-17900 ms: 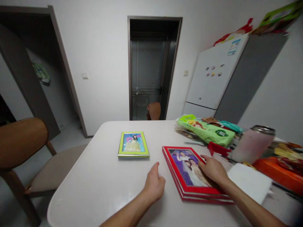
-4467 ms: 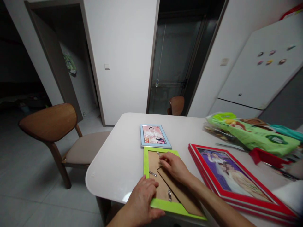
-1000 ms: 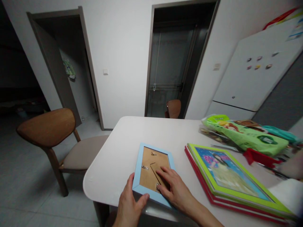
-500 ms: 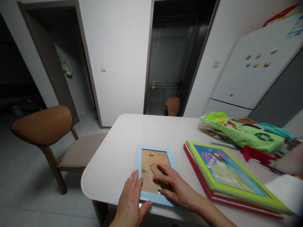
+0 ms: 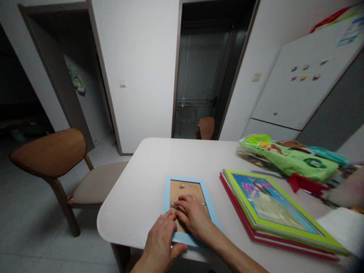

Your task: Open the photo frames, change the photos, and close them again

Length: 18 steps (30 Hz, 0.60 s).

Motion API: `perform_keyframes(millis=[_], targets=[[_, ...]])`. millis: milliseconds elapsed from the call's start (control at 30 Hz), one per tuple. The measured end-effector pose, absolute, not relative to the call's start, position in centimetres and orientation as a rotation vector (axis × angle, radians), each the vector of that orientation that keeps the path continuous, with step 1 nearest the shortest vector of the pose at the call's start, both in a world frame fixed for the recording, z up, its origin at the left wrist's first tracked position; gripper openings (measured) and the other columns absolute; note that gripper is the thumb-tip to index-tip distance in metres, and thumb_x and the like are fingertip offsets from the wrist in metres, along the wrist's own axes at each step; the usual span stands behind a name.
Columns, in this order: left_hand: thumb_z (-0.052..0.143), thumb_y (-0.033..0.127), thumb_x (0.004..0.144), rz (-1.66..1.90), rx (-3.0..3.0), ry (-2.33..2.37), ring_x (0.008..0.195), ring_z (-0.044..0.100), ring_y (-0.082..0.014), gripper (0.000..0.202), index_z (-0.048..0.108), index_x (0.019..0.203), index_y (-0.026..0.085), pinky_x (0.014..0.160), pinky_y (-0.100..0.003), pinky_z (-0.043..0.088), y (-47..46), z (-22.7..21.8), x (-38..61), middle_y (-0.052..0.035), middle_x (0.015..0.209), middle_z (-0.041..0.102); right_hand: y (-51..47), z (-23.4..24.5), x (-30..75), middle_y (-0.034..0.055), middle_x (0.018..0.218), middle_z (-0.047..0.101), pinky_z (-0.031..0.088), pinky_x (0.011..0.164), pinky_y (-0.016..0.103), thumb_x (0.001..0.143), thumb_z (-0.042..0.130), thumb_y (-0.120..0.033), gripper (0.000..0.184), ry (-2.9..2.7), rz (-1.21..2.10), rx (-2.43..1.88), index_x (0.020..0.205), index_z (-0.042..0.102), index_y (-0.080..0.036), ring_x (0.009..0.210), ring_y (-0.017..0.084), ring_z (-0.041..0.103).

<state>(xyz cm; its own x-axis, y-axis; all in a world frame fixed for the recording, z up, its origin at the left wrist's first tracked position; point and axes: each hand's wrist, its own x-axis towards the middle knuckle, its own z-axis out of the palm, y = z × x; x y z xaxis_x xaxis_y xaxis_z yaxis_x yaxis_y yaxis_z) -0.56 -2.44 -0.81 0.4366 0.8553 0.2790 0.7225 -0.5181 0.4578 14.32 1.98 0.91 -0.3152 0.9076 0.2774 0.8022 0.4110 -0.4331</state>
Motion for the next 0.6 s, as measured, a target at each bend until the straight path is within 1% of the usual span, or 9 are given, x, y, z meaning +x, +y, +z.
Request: perform_keyframes(millis=[100, 200, 267, 367, 433, 533, 600], targets=[[0.066, 0.024, 0.060, 0.703, 2.426, 1.367, 0.111, 0.042, -0.0264, 0.040, 0.052, 0.097, 0.017, 0.092, -0.045, 0.036, -2.4, -0.7, -0.5, -0.0114, 0.116, 0.051, 2.9, 0.9, 12.8, 0.0050, 0.086, 0.058, 0.036, 0.075, 0.032, 0.075, 0.048, -0.027, 0.019, -2.201, 0.214, -1.536, 0.083, 0.064, -0.025, 0.087, 0.020, 0.047], [0.065, 0.026, 0.061, 0.689, 2.448, 1.360, 0.110, 0.043, -0.0269, 0.049, 0.048, 0.105, 0.016, 0.091, -0.045, 0.037, -2.4, -0.8, -0.5, -0.0129, 0.116, 0.051, 3.4, 0.8, 12.0, 0.0065, 0.083, 0.058, 0.035, 0.073, 0.033, 0.075, 0.046, -0.025, 0.018, -2.173, 0.160, -1.597, 0.078, 0.064, -0.022, 0.086, 0.021, 0.047], [0.066, 0.027, 0.061, 0.686, 2.456, 1.366, 0.110, 0.043, -0.0266, 0.047, 0.049, 0.103, 0.016, 0.091, -0.044, 0.037, -2.3, -0.9, -0.6, -0.0125, 0.115, 0.052, 3.6, 0.8, 12.3, 0.0071, 0.084, 0.058, 0.036, 0.074, 0.032, 0.076, 0.045, -0.023, 0.019, -2.171, 0.154, -1.592, 0.078, 0.063, -0.020, 0.086, 0.021, 0.047], [0.067, 0.027, 0.061, 0.676, 2.463, 1.383, 0.110, 0.043, -0.0263, 0.035, 0.053, 0.091, 0.017, 0.092, -0.043, 0.038, -2.4, -1.0, -0.6, -0.0108, 0.114, 0.053, 3.7, 1.0, 14.4, 0.0063, 0.093, 0.058, 0.036, 0.077, 0.030, 0.075, 0.045, -0.022, 0.022, -2.192, 0.169, -1.551, 0.088, 0.062, -0.020, 0.090, 0.019, 0.047], [0.066, 0.029, 0.062, 0.669, 2.465, 1.388, 0.110, 0.043, -0.0262, 0.033, 0.053, 0.090, 0.017, 0.092, -0.043, 0.037, -2.4, -1.0, -0.7, -0.0106, 0.114, 0.053, 3.7, 1.1, 16.6, 0.0065, 0.097, 0.057, 0.035, 0.079, 0.029, 0.072, 0.045, -0.017, 0.025, -2.204, 0.158, -1.574, 0.092, 0.061, -0.019, 0.091, 0.019, 0.047], [0.065, 0.034, 0.063, 0.679, 2.470, 1.389, 0.110, 0.044, -0.0263, 0.040, 0.052, 0.096, 0.015, 0.092, -0.042, 0.037, -2.4, -1.2, -0.7, -0.0119, 0.114, 0.053, 4.0, 0.9, 19.5, 0.0063, 0.090, 0.059, 0.036, 0.077, 0.029, 0.066, 0.045, -0.010, 0.025, -2.226, 0.139, -1.663, 0.080, 0.064, -0.018, 0.087, 0.019, 0.048], [0.065, 0.036, 0.064, 0.686, 2.480, 1.383, 0.109, 0.044, -0.0268, 0.043, 0.051, 0.098, 0.014, 0.092, -0.042, 0.038, -2.3, -1.3, -0.8, -0.0135, 0.114, 0.053, 4.1, 0.7, 20.4, 0.0064, 0.085, 0.059, 0.037, 0.075, 0.029, 0.066, 0.043, -0.010, 0.025, -2.224, 0.127, -1.688, 0.075, 0.065, -0.018, 0.085, 0.019, 0.048]])
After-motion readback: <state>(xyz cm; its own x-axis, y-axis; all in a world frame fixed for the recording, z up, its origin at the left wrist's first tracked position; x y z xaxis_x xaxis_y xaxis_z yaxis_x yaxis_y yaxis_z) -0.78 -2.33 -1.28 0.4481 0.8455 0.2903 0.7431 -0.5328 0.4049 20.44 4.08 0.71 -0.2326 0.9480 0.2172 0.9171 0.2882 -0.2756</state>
